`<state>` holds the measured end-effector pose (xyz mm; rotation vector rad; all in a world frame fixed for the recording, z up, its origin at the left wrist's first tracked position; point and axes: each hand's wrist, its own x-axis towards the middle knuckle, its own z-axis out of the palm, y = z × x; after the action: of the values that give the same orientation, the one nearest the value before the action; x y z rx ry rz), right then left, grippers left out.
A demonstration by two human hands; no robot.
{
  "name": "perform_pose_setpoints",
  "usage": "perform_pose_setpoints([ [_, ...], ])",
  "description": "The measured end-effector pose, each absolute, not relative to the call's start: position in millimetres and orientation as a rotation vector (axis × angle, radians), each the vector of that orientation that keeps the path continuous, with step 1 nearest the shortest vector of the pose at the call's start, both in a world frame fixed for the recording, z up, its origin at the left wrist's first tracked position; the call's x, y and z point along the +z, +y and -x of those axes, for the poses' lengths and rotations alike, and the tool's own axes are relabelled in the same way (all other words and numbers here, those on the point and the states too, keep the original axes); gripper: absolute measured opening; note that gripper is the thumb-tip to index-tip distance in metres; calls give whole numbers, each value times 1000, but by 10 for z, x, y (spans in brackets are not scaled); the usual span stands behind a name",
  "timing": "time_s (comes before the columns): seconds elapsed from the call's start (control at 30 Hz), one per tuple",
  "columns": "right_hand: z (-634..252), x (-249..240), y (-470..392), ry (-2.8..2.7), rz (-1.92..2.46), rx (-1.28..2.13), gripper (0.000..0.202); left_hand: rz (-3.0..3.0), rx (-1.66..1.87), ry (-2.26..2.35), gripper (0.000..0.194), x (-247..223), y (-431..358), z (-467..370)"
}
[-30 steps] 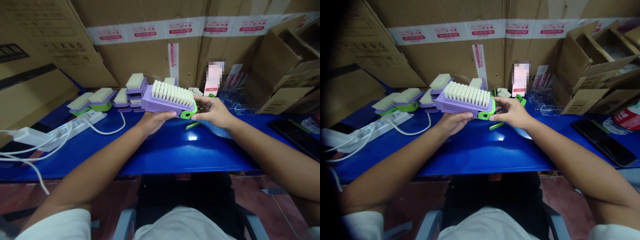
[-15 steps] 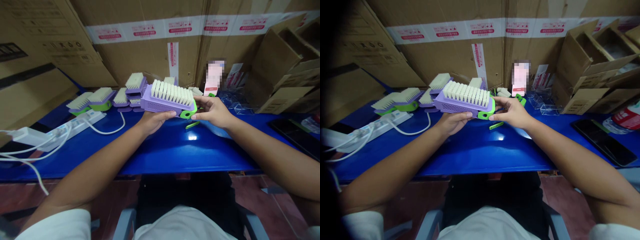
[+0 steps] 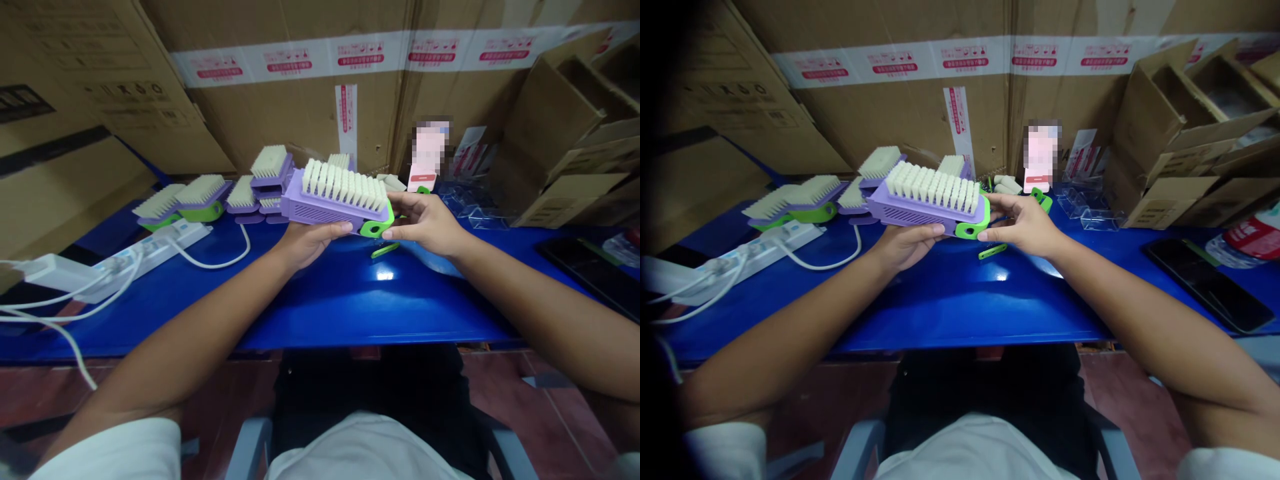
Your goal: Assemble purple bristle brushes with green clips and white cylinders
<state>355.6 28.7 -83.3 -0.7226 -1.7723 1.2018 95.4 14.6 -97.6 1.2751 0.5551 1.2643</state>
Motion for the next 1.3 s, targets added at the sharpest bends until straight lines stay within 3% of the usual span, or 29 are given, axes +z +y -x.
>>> perform_pose_setpoints([
  [1.3,-3531,-831,263,-1725,716,1256,78,-1270,1249,559,84,-979,134,-971],
])
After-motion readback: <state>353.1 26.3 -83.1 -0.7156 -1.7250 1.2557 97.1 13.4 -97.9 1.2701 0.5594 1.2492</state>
